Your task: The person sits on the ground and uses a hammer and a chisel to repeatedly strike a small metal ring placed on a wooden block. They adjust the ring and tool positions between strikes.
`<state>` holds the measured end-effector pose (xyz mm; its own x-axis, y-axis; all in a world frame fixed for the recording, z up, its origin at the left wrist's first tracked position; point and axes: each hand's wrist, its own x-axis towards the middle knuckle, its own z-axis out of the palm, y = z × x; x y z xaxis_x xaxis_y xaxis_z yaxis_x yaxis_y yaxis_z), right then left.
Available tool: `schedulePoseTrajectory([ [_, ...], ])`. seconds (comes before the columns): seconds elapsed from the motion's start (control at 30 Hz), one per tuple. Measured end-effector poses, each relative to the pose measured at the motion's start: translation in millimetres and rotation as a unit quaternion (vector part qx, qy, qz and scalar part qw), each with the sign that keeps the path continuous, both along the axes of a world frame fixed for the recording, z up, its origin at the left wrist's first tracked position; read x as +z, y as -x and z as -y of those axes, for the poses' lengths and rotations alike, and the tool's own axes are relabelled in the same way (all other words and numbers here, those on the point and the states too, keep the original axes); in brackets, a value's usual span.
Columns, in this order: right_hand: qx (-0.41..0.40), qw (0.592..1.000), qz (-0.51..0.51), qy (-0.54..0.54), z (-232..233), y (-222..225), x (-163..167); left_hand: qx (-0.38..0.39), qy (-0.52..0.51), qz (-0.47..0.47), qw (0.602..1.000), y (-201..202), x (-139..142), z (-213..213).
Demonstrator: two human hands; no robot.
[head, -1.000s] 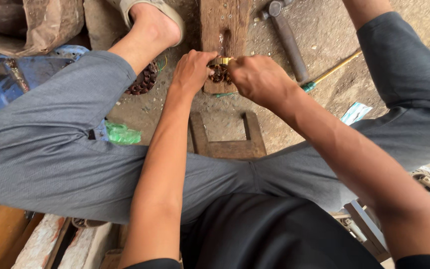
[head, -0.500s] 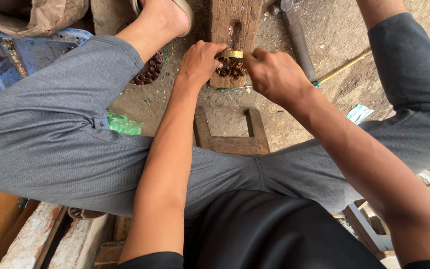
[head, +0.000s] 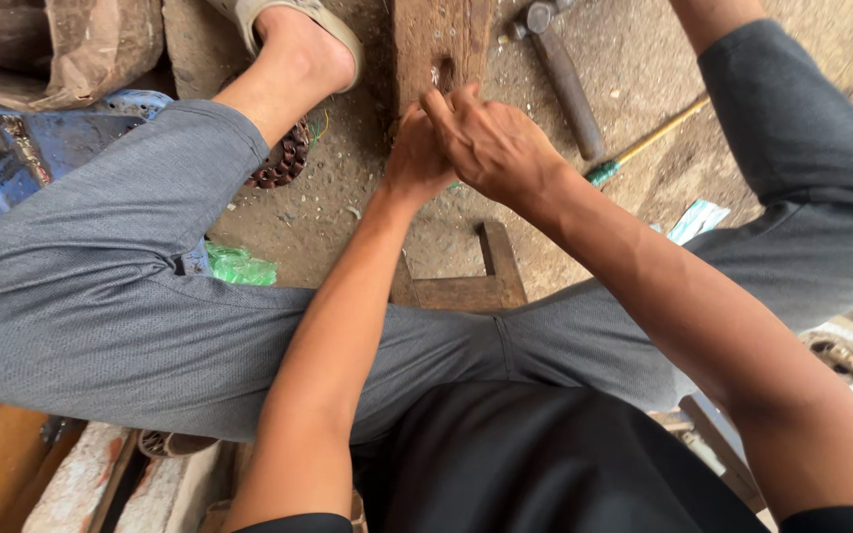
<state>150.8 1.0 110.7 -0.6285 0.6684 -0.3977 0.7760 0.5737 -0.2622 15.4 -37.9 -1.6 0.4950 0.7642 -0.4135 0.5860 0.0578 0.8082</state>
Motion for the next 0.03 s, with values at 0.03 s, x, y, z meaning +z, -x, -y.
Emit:
schedulePoseTrajectory([
  [0.03,-0.036,0.998,0.008,0.053,6.9,2.2,1.2,-0.021,-0.006,-0.024,0.999,-1.3,-0.8,3.4],
])
